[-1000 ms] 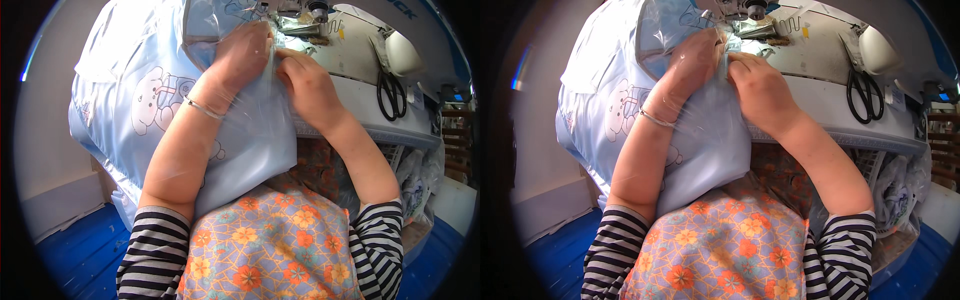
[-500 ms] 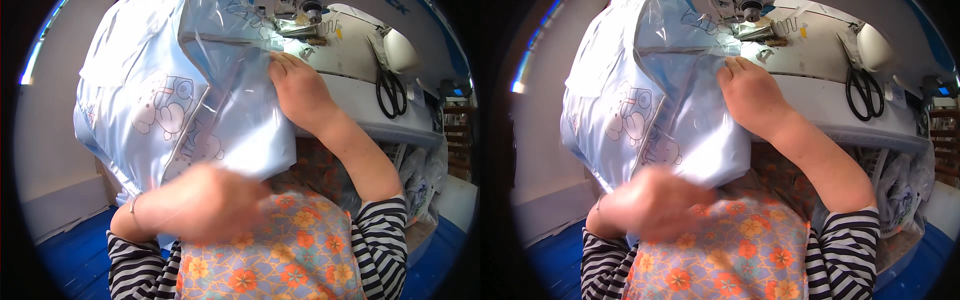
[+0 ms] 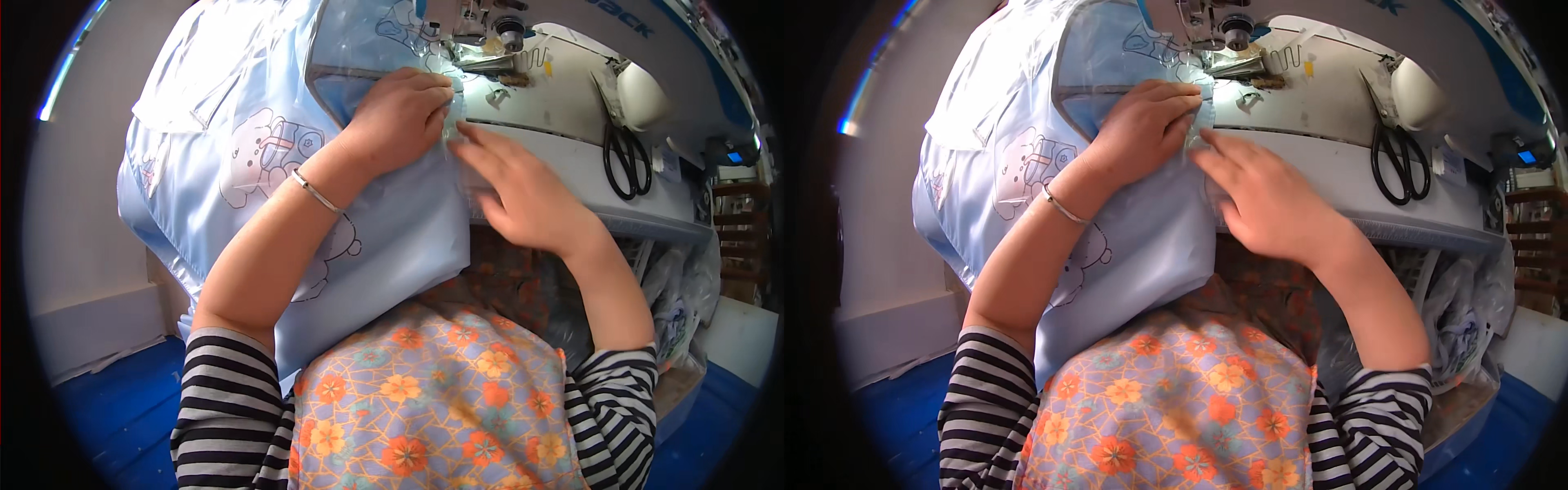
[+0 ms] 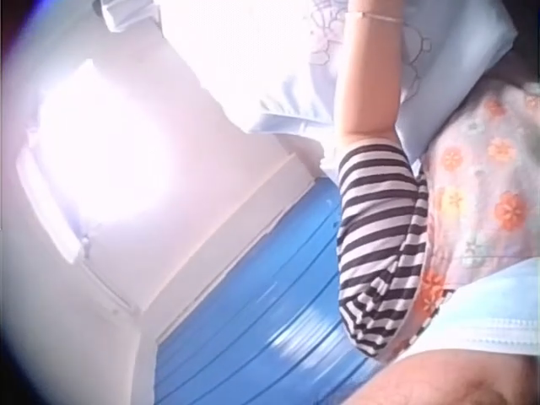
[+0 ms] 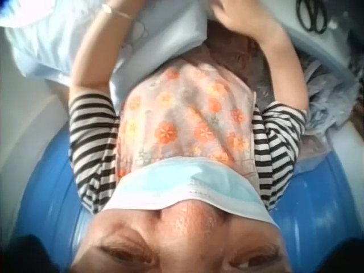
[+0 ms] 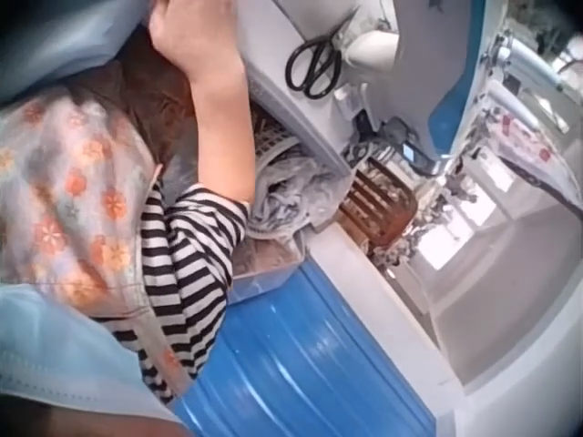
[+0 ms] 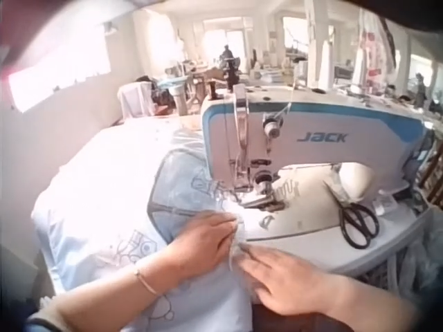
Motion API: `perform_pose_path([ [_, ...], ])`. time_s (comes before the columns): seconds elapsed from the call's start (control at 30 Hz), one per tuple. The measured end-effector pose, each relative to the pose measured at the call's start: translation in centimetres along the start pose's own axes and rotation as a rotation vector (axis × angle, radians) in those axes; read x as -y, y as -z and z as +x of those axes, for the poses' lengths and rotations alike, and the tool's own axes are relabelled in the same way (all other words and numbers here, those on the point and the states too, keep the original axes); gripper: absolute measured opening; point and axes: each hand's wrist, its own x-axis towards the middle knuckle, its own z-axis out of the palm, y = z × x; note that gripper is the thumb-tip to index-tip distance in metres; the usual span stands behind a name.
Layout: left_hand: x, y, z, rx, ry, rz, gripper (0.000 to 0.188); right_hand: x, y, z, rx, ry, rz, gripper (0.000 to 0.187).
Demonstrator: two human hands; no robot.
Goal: Sewing and assembling light blue fabric storage bags with transparent plastic windows using an industrial sewing machine.
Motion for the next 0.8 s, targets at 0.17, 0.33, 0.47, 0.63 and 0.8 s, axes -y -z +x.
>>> perform_pose_path([
  [0.17,-0.5,-0.3,0.4,-0.008,0.003,0.004,0.026,0.8,-1.4,-0.7,-0.039,0.039,-0.237,0.041],
  [0.33,-0.6,0.5,1.1,0.077,-0.059,0.094,0.029,0.5,-2.3,0.5,-0.231,0.058,-0.226,0.019],
  [0.47,-1.3,0.6,1.3,0.114,-0.161,0.244,0.033,-1.1,-1.4,0.2,-0.287,0.004,-0.111,0.020],
  [0.63,-0.7,0.6,1.3,0.079,-0.199,0.225,0.034,-1.0,-1.7,0.6,-0.238,0.038,-0.034,0.020],
  [0.8,0.3,0.7,1.7,0.101,-0.203,0.214,0.034,-1.1,-2.0,1.1,-0.266,0.011,-0.045,0.018],
])
